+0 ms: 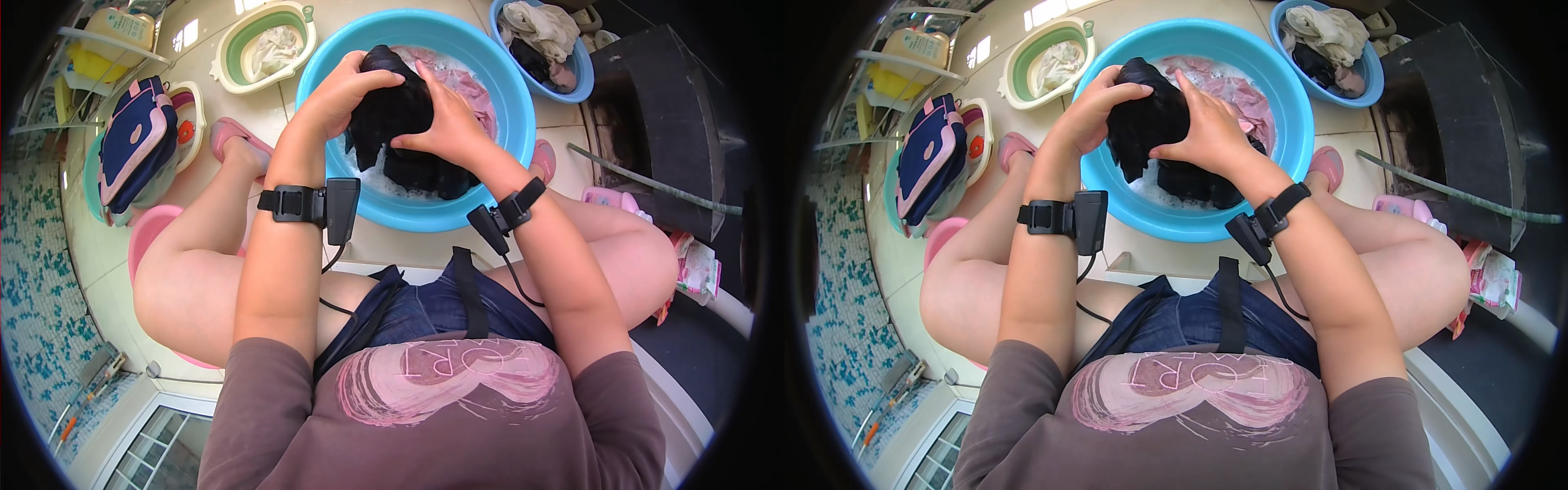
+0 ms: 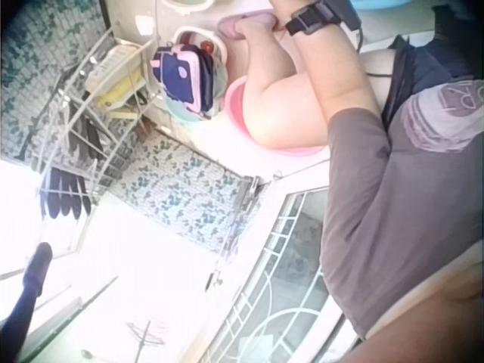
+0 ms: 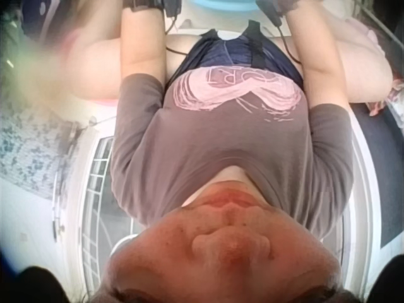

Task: Hand-washing clothes in a basin on the floor.

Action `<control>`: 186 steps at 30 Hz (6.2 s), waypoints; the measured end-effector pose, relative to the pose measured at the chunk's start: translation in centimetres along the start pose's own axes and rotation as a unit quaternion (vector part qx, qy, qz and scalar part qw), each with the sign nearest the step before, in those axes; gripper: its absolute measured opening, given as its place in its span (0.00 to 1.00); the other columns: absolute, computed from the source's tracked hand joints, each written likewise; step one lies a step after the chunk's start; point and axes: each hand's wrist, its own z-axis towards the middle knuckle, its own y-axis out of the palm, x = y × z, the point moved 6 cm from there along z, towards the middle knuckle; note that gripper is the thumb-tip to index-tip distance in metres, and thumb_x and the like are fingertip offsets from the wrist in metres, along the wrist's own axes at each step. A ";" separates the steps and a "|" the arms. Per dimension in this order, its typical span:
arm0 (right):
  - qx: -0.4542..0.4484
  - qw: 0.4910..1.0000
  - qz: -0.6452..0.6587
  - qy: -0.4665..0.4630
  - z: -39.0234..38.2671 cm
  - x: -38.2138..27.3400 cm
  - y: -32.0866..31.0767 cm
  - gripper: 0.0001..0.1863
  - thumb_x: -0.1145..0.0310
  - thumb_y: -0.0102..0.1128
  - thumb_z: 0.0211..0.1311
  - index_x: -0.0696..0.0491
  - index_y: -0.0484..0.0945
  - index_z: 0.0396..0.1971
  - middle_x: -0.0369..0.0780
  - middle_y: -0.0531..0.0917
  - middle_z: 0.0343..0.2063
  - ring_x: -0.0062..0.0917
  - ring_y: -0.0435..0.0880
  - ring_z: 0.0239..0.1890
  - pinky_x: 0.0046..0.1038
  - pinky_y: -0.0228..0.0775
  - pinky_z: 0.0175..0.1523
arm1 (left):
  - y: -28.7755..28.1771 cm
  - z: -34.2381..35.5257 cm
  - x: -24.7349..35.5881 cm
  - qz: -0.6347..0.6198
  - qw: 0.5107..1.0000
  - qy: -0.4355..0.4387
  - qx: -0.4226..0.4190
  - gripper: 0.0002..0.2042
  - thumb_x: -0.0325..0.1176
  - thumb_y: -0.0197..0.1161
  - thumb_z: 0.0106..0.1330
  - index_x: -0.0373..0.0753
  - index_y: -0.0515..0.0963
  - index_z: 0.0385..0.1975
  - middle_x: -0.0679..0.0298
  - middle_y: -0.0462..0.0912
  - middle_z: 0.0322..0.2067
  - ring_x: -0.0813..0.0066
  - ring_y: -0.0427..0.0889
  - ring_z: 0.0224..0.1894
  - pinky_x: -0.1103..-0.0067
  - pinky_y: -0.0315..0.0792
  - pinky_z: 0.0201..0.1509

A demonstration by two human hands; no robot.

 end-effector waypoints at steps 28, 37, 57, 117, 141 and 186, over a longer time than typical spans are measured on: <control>-0.315 0.914 -0.231 0.109 0.9 8.7 12.9 0.34 0.75 0.50 0.57 0.37 0.61 0.65 0.49 0.59 0.66 0.46 0.78 0.50 0.41 0.72 0.53 | -6.1 4.1 -17.1 0.439 0.867 -0.171 0.162 0.29 0.25 0.59 0.54 0.46 0.67 0.60 0.42 0.74 0.50 0.43 0.75 0.52 0.64 0.72 0.55; -0.077 0.854 0.374 0.353 5.8 6.8 7.6 0.28 0.81 0.46 0.46 0.57 0.73 0.53 0.40 0.81 0.41 0.26 0.80 0.41 0.24 0.70 0.49 | -3.5 6.6 -13.0 -0.427 0.886 -0.142 0.112 0.27 0.56 0.65 0.58 0.41 0.74 0.47 0.58 0.81 0.42 0.63 0.81 0.44 0.56 0.73 0.50; 0.018 0.974 0.052 0.219 6.5 4.8 8.0 0.10 0.61 0.62 0.47 0.50 0.76 0.25 0.47 0.81 0.24 0.46 0.80 0.31 0.40 0.72 0.39 | -2.8 5.7 -14.6 -0.401 0.853 -0.183 0.280 0.18 0.38 0.66 0.54 0.31 0.76 0.38 0.57 0.80 0.31 0.66 0.81 0.32 0.67 0.75 0.37; -0.157 0.896 0.304 0.283 9.6 3.9 9.2 0.15 0.74 0.58 0.47 0.56 0.82 0.38 0.38 0.82 0.32 0.22 0.79 0.33 0.23 0.71 0.41 | -4.4 4.9 -12.0 -0.494 0.803 -0.279 0.184 0.30 0.68 0.58 0.56 0.46 0.75 0.44 0.58 0.79 0.43 0.58 0.73 0.51 0.49 0.61 0.54; 0.051 0.989 -0.057 0.128 6.7 9.9 4.7 0.19 0.66 0.58 0.52 0.48 0.75 0.46 0.52 0.77 0.42 0.48 0.76 0.45 0.42 0.70 0.50 | -3.8 4.0 -13.8 0.053 0.928 -0.121 0.347 0.23 0.26 0.60 0.54 0.38 0.66 0.52 0.51 0.70 0.52 0.51 0.75 0.51 0.61 0.72 0.52; -0.384 0.908 -0.169 0.008 -5.7 4.9 4.9 0.23 0.73 0.71 0.41 0.49 0.68 0.38 0.44 0.73 0.39 0.42 0.74 0.47 0.39 0.69 0.48 | 1.0 -0.1 -12.4 0.580 0.769 -0.208 -0.169 0.34 0.43 0.74 0.49 0.45 0.71 0.59 0.59 0.77 0.55 0.57 0.79 0.53 0.68 0.72 0.54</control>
